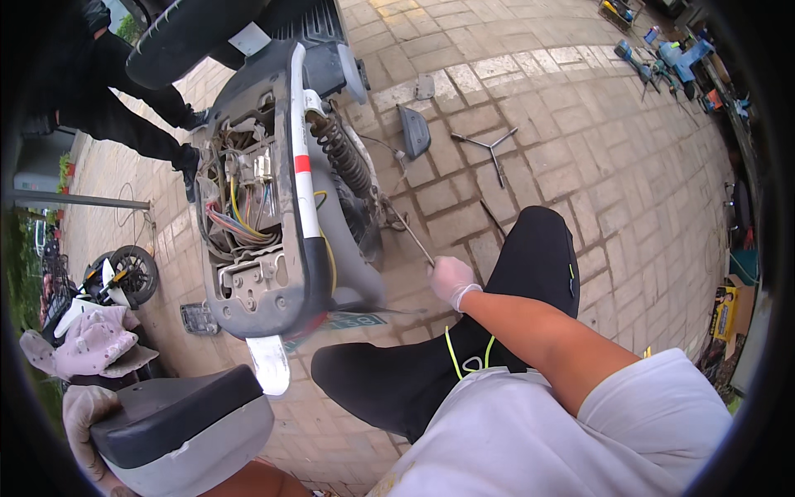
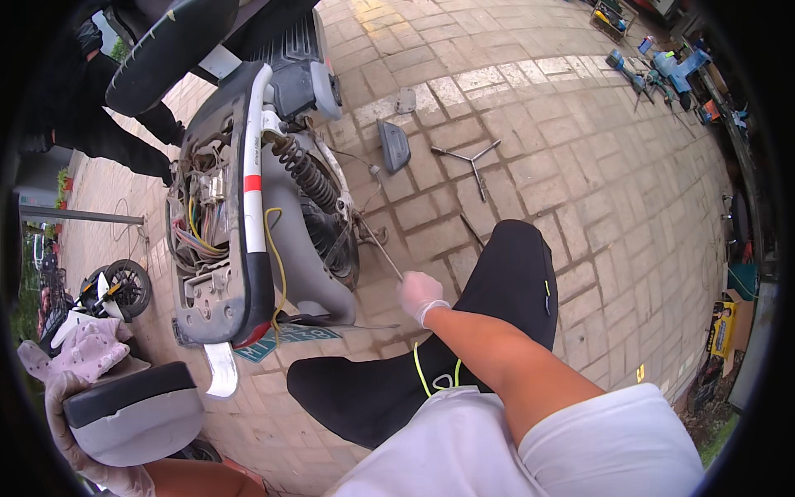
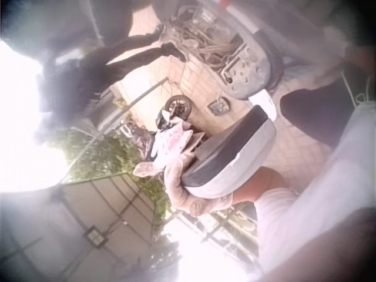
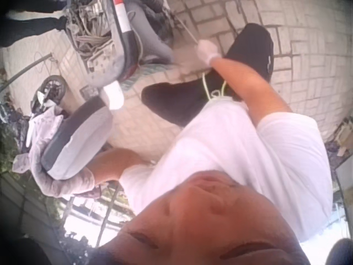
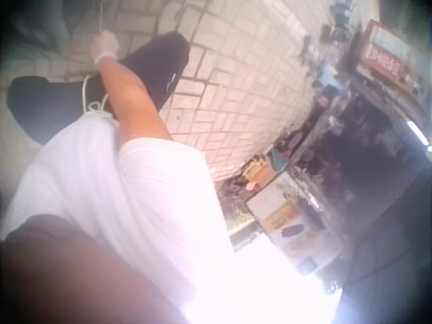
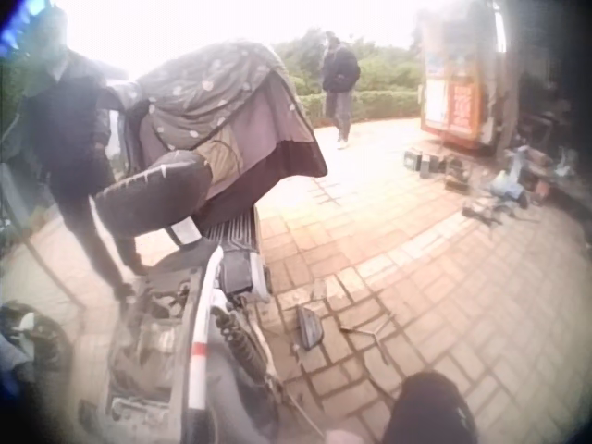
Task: The person retrieves a wrench from a cluttered workbench, then uses it to loosen and remove bolts from the rear suspension and wheel area of a scooter. They switch to a three-way lug wrench to continue removing fasteners from the rear wheel hub.
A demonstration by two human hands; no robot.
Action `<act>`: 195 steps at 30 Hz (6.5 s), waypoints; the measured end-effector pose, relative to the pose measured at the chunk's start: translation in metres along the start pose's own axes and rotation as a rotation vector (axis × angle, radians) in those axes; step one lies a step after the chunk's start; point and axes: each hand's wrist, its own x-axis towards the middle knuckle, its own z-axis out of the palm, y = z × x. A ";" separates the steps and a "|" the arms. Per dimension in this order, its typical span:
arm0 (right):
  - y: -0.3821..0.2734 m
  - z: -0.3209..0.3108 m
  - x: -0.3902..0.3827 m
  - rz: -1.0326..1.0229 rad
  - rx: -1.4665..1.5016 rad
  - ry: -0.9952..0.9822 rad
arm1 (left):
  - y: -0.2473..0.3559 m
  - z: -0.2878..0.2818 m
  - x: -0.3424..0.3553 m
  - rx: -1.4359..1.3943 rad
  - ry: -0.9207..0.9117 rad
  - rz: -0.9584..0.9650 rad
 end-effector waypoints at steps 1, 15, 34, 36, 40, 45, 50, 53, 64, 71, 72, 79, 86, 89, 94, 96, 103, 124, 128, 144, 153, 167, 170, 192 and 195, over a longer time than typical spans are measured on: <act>0.001 0.001 0.000 -0.005 0.005 -0.008 | -0.003 -0.008 0.004 -0.039 -0.037 -0.114; 0.006 -0.024 -0.002 -0.086 0.017 0.011 | -0.011 -0.032 0.012 -0.074 -0.195 -0.307; 0.005 0.001 0.007 0.097 -0.008 -0.032 | 0.013 -0.010 0.013 0.228 -0.127 0.052; 0.005 -0.001 0.006 0.074 0.010 -0.043 | 0.011 -0.014 0.012 0.114 -0.182 -0.197; 0.004 -0.010 0.001 0.075 -0.005 -0.056 | -0.001 -0.028 0.007 0.015 -0.186 -0.191; 0.002 -0.019 -0.004 0.068 0.043 -0.046 | -0.013 -0.040 0.009 0.051 -0.239 -0.112; 0.001 -0.019 -0.004 0.075 0.025 -0.047 | -0.009 -0.033 0.003 0.055 -0.221 -0.149; 0.000 -0.020 -0.001 0.078 0.014 -0.056 | -0.003 -0.029 0.005 0.053 -0.213 -0.190; 0.014 0.009 0.012 0.110 -0.029 -0.035 | 0.011 -0.009 0.023 0.089 -0.223 0.018; 0.014 0.004 0.008 0.069 0.037 0.007 | 0.017 -0.016 0.023 0.100 -0.276 -0.035; 0.013 0.002 0.008 0.075 0.032 0.006 | 0.017 -0.015 0.025 0.100 -0.290 -0.031; 0.006 0.005 0.006 0.133 -0.001 -0.076 | 0.001 -0.012 0.026 0.060 -0.318 0.148; 0.008 0.006 0.004 0.097 0.053 -0.010 | 0.014 -0.017 0.009 0.118 -0.189 -0.253; 0.012 0.015 0.008 0.078 0.035 0.005 | 0.000 -0.014 0.004 0.072 -0.078 -0.221; 0.023 0.016 0.011 -0.121 0.423 -0.079 | -0.011 -0.023 0.002 0.000 -0.041 -0.248; 0.031 0.007 0.004 -0.031 0.625 -0.242 | -0.009 -0.027 0.007 0.181 -0.094 -0.129; 0.054 -0.035 -0.044 -0.162 0.312 0.194 | -0.006 -0.019 0.008 0.018 -0.013 -0.291; -0.057 -0.085 -0.015 -0.170 0.113 -0.009 | -0.015 -0.020 0.009 -0.193 -0.022 -0.318; -0.073 -0.092 -0.016 -0.161 0.073 -0.048 | -0.016 -0.020 0.010 -0.199 -0.023 -0.299; -0.078 -0.069 -0.027 -0.053 0.315 0.032 | -0.015 -0.025 0.012 -0.112 -0.084 -0.317; -0.076 -0.054 -0.023 0.011 0.396 0.051 | -0.010 -0.038 0.010 -0.051 -0.294 -0.136; -0.122 -0.064 -0.024 0.598 0.305 -0.227 | 0.007 -0.019 0.110 0.003 -1.122 -0.043; -0.123 -0.059 -0.025 0.619 0.314 -0.165 | 0.006 -0.020 0.111 -0.010 -1.109 -0.056; -0.122 -0.043 -0.024 0.754 0.307 -0.228 | 0.004 -0.017 0.125 -0.016 -1.373 -0.111; -0.116 -0.034 -0.023 0.770 0.328 -0.254 | 0.002 -0.013 0.128 -0.004 -1.483 -0.187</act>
